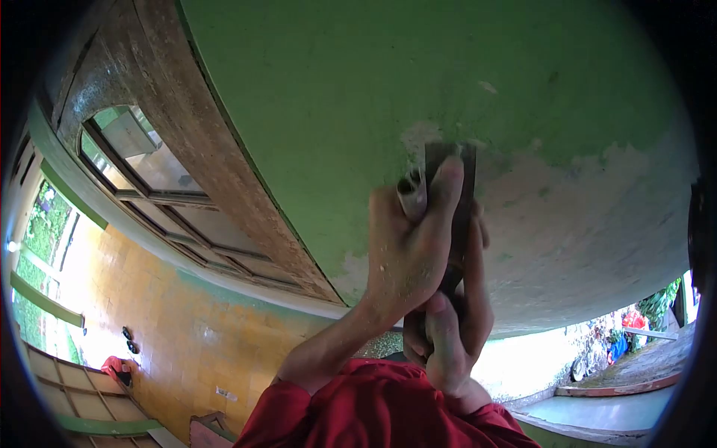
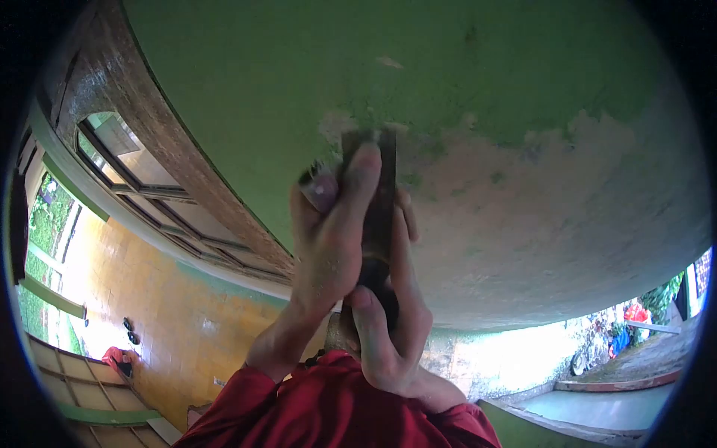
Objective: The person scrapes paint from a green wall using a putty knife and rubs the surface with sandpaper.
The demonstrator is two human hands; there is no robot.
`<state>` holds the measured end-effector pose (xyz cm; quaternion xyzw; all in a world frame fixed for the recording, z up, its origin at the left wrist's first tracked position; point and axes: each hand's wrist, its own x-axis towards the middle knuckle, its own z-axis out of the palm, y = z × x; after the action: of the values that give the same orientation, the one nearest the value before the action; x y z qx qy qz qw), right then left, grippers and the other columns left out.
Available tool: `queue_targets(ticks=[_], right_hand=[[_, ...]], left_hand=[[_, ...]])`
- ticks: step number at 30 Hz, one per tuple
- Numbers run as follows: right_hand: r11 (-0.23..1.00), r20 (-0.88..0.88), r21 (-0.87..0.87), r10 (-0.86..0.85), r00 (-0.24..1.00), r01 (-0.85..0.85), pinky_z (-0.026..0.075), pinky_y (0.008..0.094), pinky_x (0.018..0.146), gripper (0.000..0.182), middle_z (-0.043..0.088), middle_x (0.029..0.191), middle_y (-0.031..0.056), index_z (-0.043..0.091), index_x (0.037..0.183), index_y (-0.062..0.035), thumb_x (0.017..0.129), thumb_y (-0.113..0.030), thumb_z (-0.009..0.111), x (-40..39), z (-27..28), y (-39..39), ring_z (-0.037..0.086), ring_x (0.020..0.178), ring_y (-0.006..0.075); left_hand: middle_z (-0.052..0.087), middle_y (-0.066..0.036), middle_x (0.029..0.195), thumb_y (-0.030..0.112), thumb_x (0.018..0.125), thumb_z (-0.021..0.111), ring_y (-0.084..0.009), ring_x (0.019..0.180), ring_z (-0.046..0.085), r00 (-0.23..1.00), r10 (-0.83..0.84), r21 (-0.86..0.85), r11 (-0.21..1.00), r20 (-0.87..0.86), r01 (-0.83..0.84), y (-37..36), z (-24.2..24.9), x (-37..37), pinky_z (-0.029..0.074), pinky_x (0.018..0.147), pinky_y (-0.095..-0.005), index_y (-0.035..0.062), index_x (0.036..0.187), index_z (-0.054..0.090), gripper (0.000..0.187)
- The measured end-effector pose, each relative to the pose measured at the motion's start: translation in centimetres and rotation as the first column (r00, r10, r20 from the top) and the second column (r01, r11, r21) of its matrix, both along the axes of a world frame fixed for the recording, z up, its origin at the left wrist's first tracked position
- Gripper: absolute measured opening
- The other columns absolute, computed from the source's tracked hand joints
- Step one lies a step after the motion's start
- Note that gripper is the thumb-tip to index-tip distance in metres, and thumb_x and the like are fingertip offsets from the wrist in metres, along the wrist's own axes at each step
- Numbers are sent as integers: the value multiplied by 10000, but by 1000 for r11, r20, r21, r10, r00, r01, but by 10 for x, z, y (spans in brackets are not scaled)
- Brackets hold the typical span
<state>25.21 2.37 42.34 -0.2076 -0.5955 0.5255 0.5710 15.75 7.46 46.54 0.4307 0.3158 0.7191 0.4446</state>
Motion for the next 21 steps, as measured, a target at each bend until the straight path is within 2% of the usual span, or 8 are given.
queue_targets(ticks=[2, 5, 7, 8, 10, 12, 18, 21], right_hand=[[1000, -4, -3, 20, 1000, -20, 364, 202, 523, 687, 612, 1047, 142, 58, 1525, 70, 936, -60, 386, 0, 4, -4, 462, 585, 49], [997, 20, -54, -61, 998, 62, 363, 201, 524, 678, 610, 1060, 138, 77, 1526, 69, 936, -57, 387, -8, 5, -5, 465, 586, 53], [998, 45, -56, 14, 999, -11, 391, 203, 551, 662, 556, 1242, 190, 95, 1516, 88, 942, -60, 390, -3, -9, -5, 494, 619, 62], [975, 52, -192, 124, 991, -112, 427, 209, 602, 652, 308, 1509, 239, 118, 1499, 119, 936, -63, 393, 3, 3, -6, 534, 692, 76], [975, 60, -199, 116, 991, -102, 430, 212, 613, 655, 321, 1497, 237, 119, 1500, 116, 937, -66, 398, 7, 0, -7, 538, 709, 82], [976, 70, -197, 112, 991, -97, 436, 219, 635, 660, 346, 1473, 233, 121, 1503, 110, 937, -72, 408, 8, -3, -8, 546, 743, 94], [982, 95, -179, 84, 992, -66, 453, 238, 702, 674, 421, 1400, 221, 128, 1510, 92, 938, -90, 437, 14, -17, -8, 571, 845, 129], [990, 103, -131, 69, 992, -55, 462, 247, 735, 682, 459, 1364, 215, 131, 1514, 83, 939, -98, 451, 11, -19, 4, 584, 897, 147]], left_hand=[[592, -42, 606, 208, 1007, 525, -116, 528, 595, 1000, -16, -10, 1000, -11, 16, -1, 9, -3, 429, 446, -261, 8, 731, 563, 342], [593, -40, 606, 211, 1008, 524, -113, 530, 594, 1000, 7, -30, 1000, -22, -7, -6, 0, -6, 430, 449, -260, 10, 732, 568, 344], [595, -39, 605, 215, 1009, 523, -111, 529, 592, 1000, 25, -46, 999, -20, -25, -3, -6, -8, 429, 451, -258, 9, 734, 572, 347], [597, -40, 603, 218, 1009, 524, -108, 526, 587, 1000, -8, -45, 999, 10, 8, -5, 1, -9, 427, 452, -257, 9, 733, 574, 350], [599, -41, 602, 221, 1009, 524, -105, 523, 583, 998, -40, -44, 998, 42, 42, -6, -1, -9, 426, 454, -256, 9, 731, 576, 353], [602, -42, 600, 223, 1008, 528, -101, 516, 573, 995, 57, -57, 996, -81, -62, -5, -11, -9, 423, 452, -257, 10, 727, 575, 356], [618, -59, 613, 255, 1007, 547, -126, 513, 590, 996, 60, -12, 998, -72, -61, -1, 11, -13, 442, 468, -252, 36, 768, 592, 327], [606, -60, 607, 237, 1007, 546, -133, 514, 591, 989, 129, -38, 991, -68, -132, -5, -17, -8, 446, 473, -255, 36, 786, 579, 301]])
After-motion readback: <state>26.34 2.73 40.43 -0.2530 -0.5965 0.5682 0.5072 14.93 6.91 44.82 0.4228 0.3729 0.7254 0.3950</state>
